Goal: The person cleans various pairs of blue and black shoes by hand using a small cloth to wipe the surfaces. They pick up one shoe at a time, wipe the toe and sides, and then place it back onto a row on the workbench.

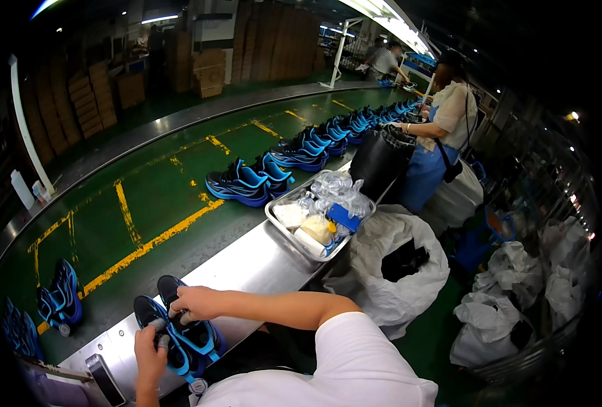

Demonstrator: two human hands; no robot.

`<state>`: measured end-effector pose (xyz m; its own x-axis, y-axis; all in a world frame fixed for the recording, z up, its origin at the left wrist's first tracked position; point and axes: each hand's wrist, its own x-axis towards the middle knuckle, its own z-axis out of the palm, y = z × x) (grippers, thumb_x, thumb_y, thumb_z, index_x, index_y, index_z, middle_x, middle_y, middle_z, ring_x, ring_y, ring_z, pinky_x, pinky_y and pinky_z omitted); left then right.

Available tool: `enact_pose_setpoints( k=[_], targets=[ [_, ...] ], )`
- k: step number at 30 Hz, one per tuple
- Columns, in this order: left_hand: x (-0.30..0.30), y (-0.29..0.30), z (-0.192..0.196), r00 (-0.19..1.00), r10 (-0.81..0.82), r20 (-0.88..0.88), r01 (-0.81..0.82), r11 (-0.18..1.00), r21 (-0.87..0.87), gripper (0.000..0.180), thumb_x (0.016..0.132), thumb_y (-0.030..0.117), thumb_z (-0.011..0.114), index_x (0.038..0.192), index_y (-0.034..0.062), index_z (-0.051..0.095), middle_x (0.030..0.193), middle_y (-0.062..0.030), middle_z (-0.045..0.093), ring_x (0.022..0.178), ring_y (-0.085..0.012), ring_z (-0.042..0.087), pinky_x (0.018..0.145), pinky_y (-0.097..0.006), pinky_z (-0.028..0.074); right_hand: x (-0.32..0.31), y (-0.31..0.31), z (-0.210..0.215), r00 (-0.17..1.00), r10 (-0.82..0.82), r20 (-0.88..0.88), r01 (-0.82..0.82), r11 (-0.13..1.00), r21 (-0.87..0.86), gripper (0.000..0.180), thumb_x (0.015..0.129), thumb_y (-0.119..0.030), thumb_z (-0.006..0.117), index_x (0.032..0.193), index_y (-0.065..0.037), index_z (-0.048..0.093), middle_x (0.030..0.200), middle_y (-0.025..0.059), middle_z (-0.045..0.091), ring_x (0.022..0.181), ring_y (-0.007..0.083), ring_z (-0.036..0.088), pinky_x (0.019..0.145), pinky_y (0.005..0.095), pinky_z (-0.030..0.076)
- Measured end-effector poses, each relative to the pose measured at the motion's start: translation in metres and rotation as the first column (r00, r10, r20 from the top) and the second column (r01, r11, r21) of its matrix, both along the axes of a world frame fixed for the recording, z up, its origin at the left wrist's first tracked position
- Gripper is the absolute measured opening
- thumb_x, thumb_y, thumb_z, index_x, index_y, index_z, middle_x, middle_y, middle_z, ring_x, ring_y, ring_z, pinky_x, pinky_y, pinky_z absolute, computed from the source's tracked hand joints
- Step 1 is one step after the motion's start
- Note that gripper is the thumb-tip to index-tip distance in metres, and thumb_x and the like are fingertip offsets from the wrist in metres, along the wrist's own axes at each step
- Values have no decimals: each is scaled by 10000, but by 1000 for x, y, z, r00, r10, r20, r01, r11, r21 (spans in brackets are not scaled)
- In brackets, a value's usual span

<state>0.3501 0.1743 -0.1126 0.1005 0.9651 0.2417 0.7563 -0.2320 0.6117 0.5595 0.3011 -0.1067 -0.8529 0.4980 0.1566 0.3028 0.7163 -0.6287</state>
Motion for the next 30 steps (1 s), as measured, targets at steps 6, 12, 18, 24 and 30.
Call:
enact_pose_setpoints(
  k=[6, 12, 18, 24, 30],
  targets=[
    [16, -8, -15, 956, 223, 188, -229, 973, 13, 289, 725, -18, 635, 1011, -28, 595, 938, -157, 536, 888, -370, 512, 781, -406, 427, -4, -11, 2, 960, -164, 226, 174, 984, -27, 293, 861, -271, 662, 1114, -122, 654, 983, 153, 559, 917, 326, 594, 771, 406, 475],
    [16, -4, -1, 928, 260, 266, -242, 965, -98, 311, 706, -19, 710, 1005, -5, 626, 808, -51, 489, 636, -168, 431, 572, -278, 373, 7, 15, 12, 989, 85, 124, -79, 995, -56, 364, 873, -305, 623, 1200, -147, 610, 907, 139, 562, 889, 324, 587, 742, 446, 484],
    [13, 0, -16, 965, 152, 214, -158, 987, 10, 298, 694, -14, 715, 974, -4, 611, 813, -50, 447, 634, -174, 415, 573, -289, 377, -6, 17, 13, 931, 236, 278, -244, 970, -3, 456, 840, -224, 538, 1295, -238, 568, 927, 150, 583, 920, 351, 598, 781, 456, 488],
    [35, 2, -2, 918, 333, 214, -361, 926, 111, 323, 687, -59, 675, 1002, -7, 628, 786, -36, 483, 631, -140, 429, 566, -267, 375, -1, 12, 2, 968, 42, 247, -47, 999, 16, 493, 845, -264, 536, 1338, -260, 557, 805, 170, 648, 756, 363, 628, 681, 475, 499],
    [18, 4, -8, 901, 193, 389, -147, 978, -145, 303, 712, -60, 672, 1006, -7, 620, 786, -15, 469, 630, -114, 415, 549, -242, 379, -5, 12, 4, 950, 39, 309, -45, 999, 13, 517, 887, -284, 534, 1401, -245, 492, 830, 162, 608, 792, 354, 610, 695, 454, 492]
  ],
)
